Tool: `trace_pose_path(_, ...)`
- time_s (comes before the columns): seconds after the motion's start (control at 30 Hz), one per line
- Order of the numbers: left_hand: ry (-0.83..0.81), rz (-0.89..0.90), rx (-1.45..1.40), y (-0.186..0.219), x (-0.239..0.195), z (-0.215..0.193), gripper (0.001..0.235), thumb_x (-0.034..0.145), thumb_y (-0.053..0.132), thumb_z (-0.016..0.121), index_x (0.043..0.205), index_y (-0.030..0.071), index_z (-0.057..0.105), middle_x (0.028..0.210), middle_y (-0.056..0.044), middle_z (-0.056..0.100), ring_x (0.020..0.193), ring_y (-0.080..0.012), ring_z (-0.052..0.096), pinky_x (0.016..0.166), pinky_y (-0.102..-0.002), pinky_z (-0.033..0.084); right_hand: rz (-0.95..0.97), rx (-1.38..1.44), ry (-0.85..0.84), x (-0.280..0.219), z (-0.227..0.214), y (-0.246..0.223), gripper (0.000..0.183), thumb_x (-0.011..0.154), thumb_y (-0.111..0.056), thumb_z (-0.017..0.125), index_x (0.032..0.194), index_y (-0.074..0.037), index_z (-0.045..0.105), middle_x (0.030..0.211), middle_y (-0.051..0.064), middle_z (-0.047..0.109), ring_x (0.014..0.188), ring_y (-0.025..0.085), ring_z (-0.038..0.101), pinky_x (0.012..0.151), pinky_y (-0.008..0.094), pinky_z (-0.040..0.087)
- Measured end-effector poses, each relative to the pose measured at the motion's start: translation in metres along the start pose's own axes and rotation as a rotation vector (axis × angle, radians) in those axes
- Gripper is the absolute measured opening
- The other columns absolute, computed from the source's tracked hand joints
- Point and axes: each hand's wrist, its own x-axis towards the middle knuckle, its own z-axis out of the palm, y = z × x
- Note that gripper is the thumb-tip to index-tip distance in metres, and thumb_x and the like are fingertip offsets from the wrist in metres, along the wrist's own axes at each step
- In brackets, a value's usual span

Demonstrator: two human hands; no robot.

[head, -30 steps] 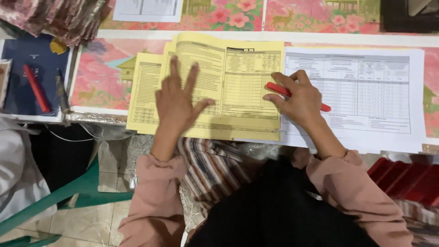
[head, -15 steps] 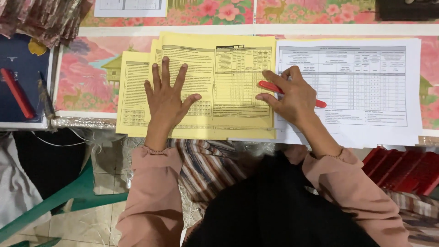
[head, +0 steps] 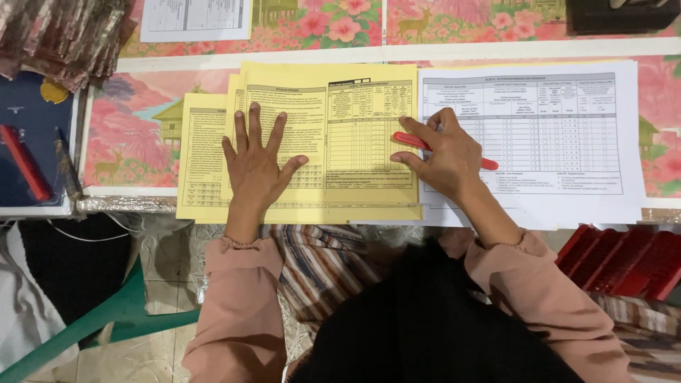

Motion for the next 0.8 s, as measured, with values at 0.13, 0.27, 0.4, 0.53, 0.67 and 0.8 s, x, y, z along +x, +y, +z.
trace_pose_path(0.13, -0.017, -0.004, 0.000, 0.001, 0.000, 0.000, 0.083, 0.084, 0.075, 0.019, 0.150, 0.026, 0.015, 0.155, -0.016, -0.004, 0.141, -0.0361, -0.008, 0.106, -0.065, 0.007, -0.005, 0.021, -0.027, 0.000, -0.004, -0.003, 0.050, 0.083, -0.038, 0.070, 0.125, -0.013, 0.062, 0.095, 0.013, 0.046, 0.077, 0.029, 0.061, 0.060, 0.037, 0.048)
trace_pose_path(0.27, -0.027, -0.006, -0.021, 0.002, -0.001, -0.002, 0.083, 0.083, 0.076, 0.018, 0.151, 0.027, 0.013, 0.155, -0.016, -0.004, 0.141, -0.0350, -0.009, 0.107, -0.065, 0.004, -0.019, 0.015, -0.020, -0.001, -0.005, -0.004, 0.050, 0.084, -0.037, 0.070, 0.126, -0.012, 0.062, 0.093, 0.013, 0.046, 0.077, 0.029, 0.062, 0.058, 0.034, 0.048)
trace_pose_path(0.4, -0.031, -0.001, -0.044, 0.002, -0.001, -0.004, 0.085, 0.083, 0.077, 0.017, 0.150, 0.026, 0.014, 0.155, -0.017, -0.002, 0.142, -0.0350, -0.006, 0.108, -0.064, 0.005, -0.051, 0.021, 0.006, -0.003, -0.005, -0.004, 0.050, 0.084, -0.037, 0.070, 0.125, -0.009, 0.063, 0.093, 0.014, 0.045, 0.076, 0.030, 0.062, 0.057, 0.034, 0.048)
trace_pose_path(0.53, 0.012, 0.036, -0.084, -0.002, -0.016, 0.001, 0.086, 0.085, 0.073, 0.023, 0.150, 0.018, 0.016, 0.154, -0.020, 0.002, 0.142, -0.0352, 0.000, 0.110, -0.059, 0.007, -0.047, 0.012, 0.015, -0.001, -0.003, -0.003, 0.049, 0.084, -0.037, 0.070, 0.125, -0.011, 0.063, 0.094, 0.014, 0.045, 0.076, 0.030, 0.062, 0.062, 0.033, 0.049)
trace_pose_path(0.67, 0.031, 0.021, -0.109, -0.005, -0.061, 0.025, 0.094, 0.081, 0.074, 0.029, 0.149, 0.011, 0.014, 0.153, -0.023, 0.007, 0.142, -0.0340, 0.006, 0.110, -0.056, 0.008, -0.029, -0.009, -0.027, -0.001, -0.002, -0.002, 0.052, 0.082, -0.041, 0.069, 0.126, -0.014, 0.062, 0.098, 0.012, 0.045, 0.080, 0.034, 0.062, 0.067, 0.040, 0.051)
trace_pose_path(0.8, 0.259, 0.031, -0.166, -0.009, -0.103, 0.062, 0.091, 0.082, 0.063, 0.047, 0.146, 0.004, 0.022, 0.150, -0.022, 0.023, 0.139, -0.0352, 0.020, 0.110, -0.052, 0.016, 0.020, -0.024, -0.053, 0.006, 0.004, 0.002, 0.052, 0.079, -0.039, 0.071, 0.125, -0.016, 0.062, 0.101, 0.016, 0.048, 0.084, 0.045, 0.061, 0.072, 0.049, 0.051)
